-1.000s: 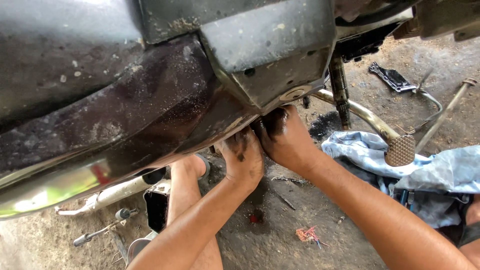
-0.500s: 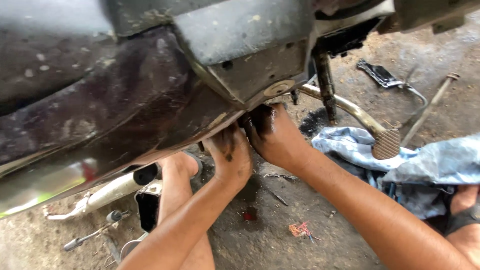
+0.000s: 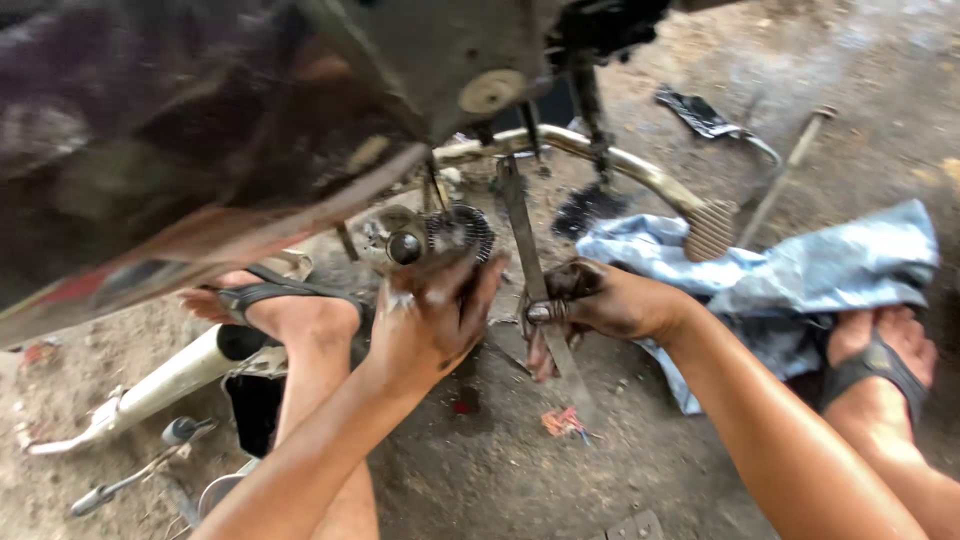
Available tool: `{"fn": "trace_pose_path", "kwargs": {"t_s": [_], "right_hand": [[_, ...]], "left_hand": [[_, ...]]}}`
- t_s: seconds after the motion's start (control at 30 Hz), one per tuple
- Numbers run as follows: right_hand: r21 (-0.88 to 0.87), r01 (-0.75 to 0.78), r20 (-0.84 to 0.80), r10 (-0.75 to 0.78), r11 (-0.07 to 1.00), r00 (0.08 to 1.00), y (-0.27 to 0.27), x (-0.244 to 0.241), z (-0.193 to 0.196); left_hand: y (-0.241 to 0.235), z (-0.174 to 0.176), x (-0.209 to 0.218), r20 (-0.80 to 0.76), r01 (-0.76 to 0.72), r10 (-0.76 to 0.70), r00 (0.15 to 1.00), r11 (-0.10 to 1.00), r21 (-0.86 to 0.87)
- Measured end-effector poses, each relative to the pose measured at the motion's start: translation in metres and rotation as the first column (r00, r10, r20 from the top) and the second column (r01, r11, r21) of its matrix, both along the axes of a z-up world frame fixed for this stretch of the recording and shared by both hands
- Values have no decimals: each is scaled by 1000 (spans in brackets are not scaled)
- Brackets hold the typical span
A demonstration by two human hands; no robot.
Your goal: The person sits on the ground and works on the underside of a motorcycle, using a wrench to tighten bolts on the engine area. They briefly reach into a bucket of tools to select a wrench and wipe their hands with a cloth before continuing to adjust the motorcycle's components.
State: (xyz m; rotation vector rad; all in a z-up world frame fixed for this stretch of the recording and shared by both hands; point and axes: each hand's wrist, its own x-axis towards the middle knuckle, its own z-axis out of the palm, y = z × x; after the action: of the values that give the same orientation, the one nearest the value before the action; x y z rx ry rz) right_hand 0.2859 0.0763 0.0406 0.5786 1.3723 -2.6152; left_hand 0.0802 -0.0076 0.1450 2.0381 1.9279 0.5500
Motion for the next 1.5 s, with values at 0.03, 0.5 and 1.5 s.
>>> {"fn": "trace_pose_path", "kwargs": {"t_s": [0.03, 0.5, 1.5], "right_hand": [[-119, 27, -52, -34, 993, 998, -1, 10, 2], [-25, 239, 27, -238, 971, 971, 5, 30, 26], [-293, 75, -227, -145, 953, 963, 18, 51, 68]], "left_hand": [[-15, -16, 1, 92, 0, 29, 995, 953, -303], [-24, -9, 43, 353, 340, 159, 922, 105, -935], [-14, 65, -4, -384, -54, -184, 905, 845, -532]]}}
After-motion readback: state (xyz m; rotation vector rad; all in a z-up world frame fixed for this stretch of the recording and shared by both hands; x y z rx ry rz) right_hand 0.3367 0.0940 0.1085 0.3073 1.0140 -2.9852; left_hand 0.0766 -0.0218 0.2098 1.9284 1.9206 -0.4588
